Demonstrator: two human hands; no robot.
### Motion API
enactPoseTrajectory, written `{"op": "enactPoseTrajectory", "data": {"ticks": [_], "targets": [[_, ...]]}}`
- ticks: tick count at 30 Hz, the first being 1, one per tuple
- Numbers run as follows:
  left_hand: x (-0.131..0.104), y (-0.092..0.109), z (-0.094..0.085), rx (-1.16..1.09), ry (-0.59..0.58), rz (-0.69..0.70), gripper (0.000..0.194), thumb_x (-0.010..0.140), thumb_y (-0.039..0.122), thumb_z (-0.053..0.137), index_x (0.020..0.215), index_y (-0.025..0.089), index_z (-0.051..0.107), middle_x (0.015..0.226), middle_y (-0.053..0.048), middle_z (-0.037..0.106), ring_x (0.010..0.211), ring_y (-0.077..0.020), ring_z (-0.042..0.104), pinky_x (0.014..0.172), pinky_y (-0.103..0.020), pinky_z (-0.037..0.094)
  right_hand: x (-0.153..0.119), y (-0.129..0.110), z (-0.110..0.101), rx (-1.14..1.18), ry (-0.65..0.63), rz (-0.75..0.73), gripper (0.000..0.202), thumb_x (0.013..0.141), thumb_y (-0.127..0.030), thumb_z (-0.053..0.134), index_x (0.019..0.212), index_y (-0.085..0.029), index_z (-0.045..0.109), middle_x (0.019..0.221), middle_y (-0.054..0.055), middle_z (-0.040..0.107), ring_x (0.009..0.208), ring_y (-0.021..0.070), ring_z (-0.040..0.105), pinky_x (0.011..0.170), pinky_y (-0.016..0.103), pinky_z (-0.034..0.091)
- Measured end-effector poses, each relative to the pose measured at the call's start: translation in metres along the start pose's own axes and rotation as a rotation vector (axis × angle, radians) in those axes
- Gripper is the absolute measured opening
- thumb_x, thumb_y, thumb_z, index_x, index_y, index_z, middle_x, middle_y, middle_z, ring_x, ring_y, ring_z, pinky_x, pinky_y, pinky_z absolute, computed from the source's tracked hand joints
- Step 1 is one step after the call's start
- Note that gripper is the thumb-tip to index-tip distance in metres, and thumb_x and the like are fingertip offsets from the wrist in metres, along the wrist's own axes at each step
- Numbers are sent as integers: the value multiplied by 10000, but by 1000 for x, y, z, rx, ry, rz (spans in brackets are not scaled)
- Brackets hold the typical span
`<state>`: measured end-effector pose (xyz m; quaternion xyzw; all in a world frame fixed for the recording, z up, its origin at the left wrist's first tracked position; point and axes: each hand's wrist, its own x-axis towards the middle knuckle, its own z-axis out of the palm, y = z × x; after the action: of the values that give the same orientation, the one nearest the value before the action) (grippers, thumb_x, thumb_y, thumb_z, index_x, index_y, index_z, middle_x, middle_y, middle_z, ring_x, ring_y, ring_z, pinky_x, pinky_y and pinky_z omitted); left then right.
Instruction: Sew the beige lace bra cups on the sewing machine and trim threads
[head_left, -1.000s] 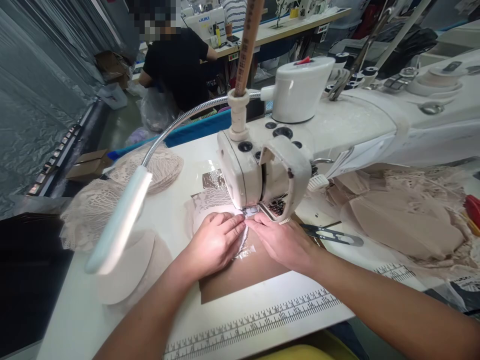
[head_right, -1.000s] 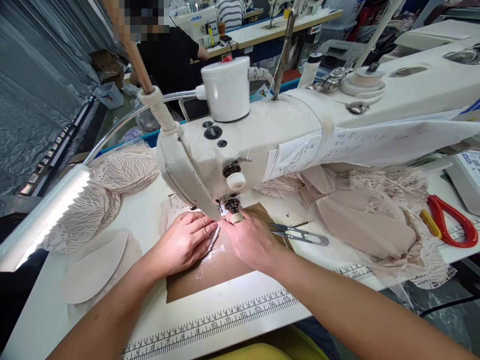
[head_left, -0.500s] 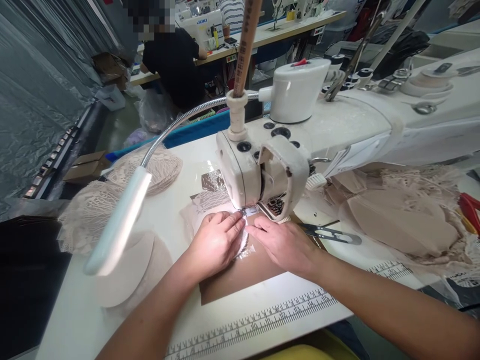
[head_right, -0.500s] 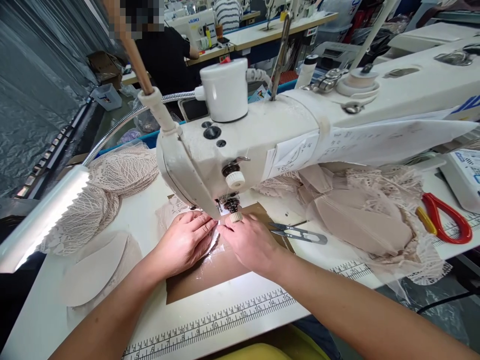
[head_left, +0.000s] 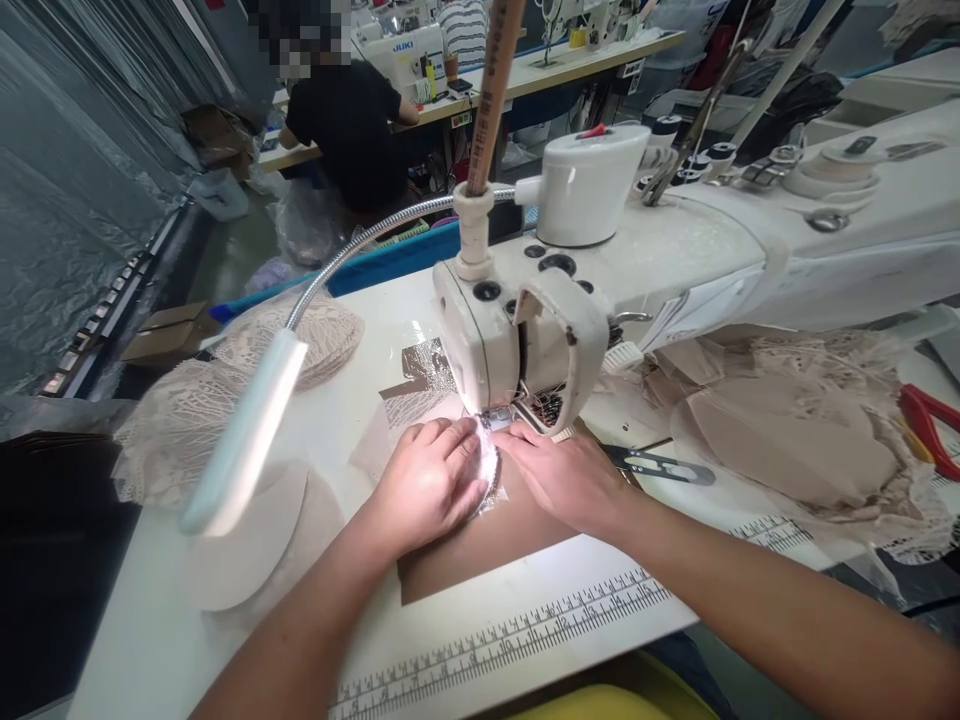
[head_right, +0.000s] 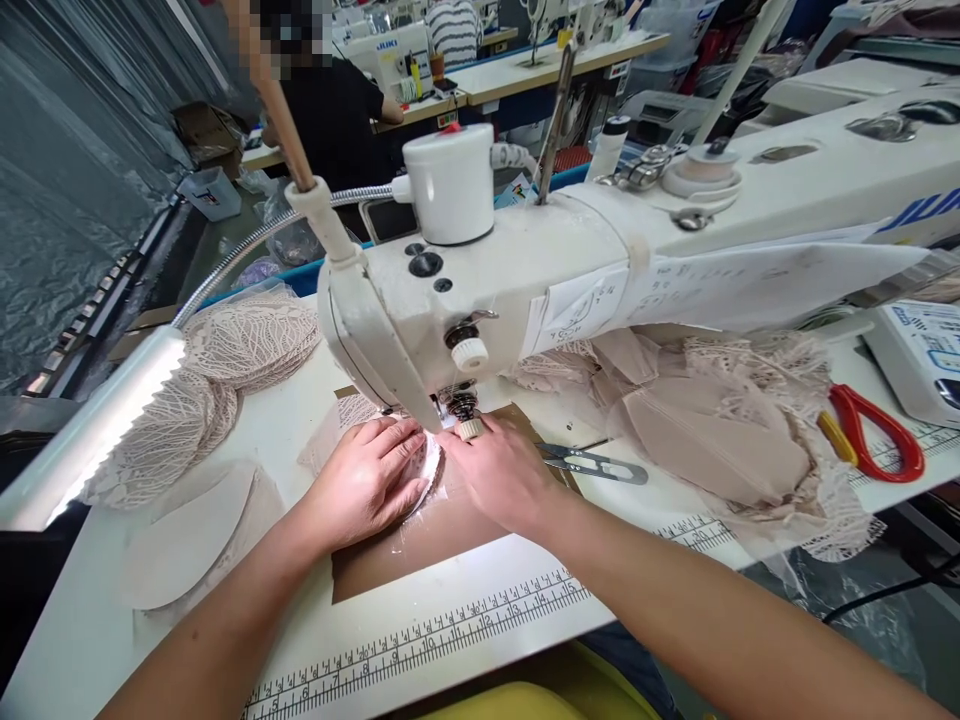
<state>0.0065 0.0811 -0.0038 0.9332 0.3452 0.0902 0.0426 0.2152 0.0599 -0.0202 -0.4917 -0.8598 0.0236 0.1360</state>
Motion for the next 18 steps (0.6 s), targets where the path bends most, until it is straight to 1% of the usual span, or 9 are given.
{"op": "enactPoseTrajectory", "data": {"ticks": [2, 4, 6, 10, 13, 15, 18], "targets": [[-1, -1, 0, -47, 7, 35, 370, 903, 373, 466, 1120, 119, 627, 1274, -124, 572, 1036, -275, 517, 877, -440, 442, -2, 2, 1, 53, 35, -18, 332, 860, -95, 454, 1131, -187, 621, 950, 37, 641, 738, 142, 524, 617, 266, 347], [-2, -1, -1, -85, 9, 71, 327, 911, 343, 465, 1102, 137, 633, 1264, -106, 583, 1020, -254, 525, 878, -420, 438, -4, 3, 1, 95, 60, -51, 318, 883, -116, 437, 1133, -188, 619, 969, 39, 636, 749, 138, 519, 625, 263, 345], [-2, 0, -1, -99, 14, 91, 313, 923, 313, 457, 1136, 150, 619, 1245, -87, 601, 1006, -238, 531, 876, -408, 434, -6, 3, 0, 105, 46, -92, 294, 884, -120, 434, 1086, -188, 635, 936, 37, 621, 710, 131, 491, 601, 265, 318], [-1, 2, 0, -100, 7, 81, 311, 940, 290, 436, 1165, 162, 610, 1235, -60, 619, 993, -233, 536, 868, -407, 436, -6, 0, -2, 52, -7, -122, 272, 846, -74, 432, 960, -178, 656, 777, 22, 561, 607, 123, 398, 567, 281, 256], [-1, 3, 3, -94, 5, 57, 319, 941, 292, 432, 1164, 155, 615, 1240, -62, 618, 994, -237, 539, 866, -411, 443, -5, -2, -1, 8, 0, -113, 270, 835, -56, 429, 937, -168, 653, 779, 26, 556, 593, 121, 376, 558, 284, 247], [0, 3, 4, -83, 18, 42, 330, 937, 302, 438, 1168, 147, 615, 1243, -73, 616, 1005, -245, 537, 870, -419, 444, -4, -2, 0, -12, 11, -95, 272, 842, -63, 437, 969, -161, 657, 815, 35, 574, 599, 121, 388, 550, 279, 254], [0, 1, 4, -63, 36, 37, 345, 922, 318, 459, 1175, 139, 610, 1261, -98, 600, 1038, -264, 530, 875, -434, 445, -2, -2, 2, -25, 41, -67, 314, 847, -73, 458, 1082, -154, 650, 853, 40, 605, 607, 121, 413, 535, 273, 266]]}}
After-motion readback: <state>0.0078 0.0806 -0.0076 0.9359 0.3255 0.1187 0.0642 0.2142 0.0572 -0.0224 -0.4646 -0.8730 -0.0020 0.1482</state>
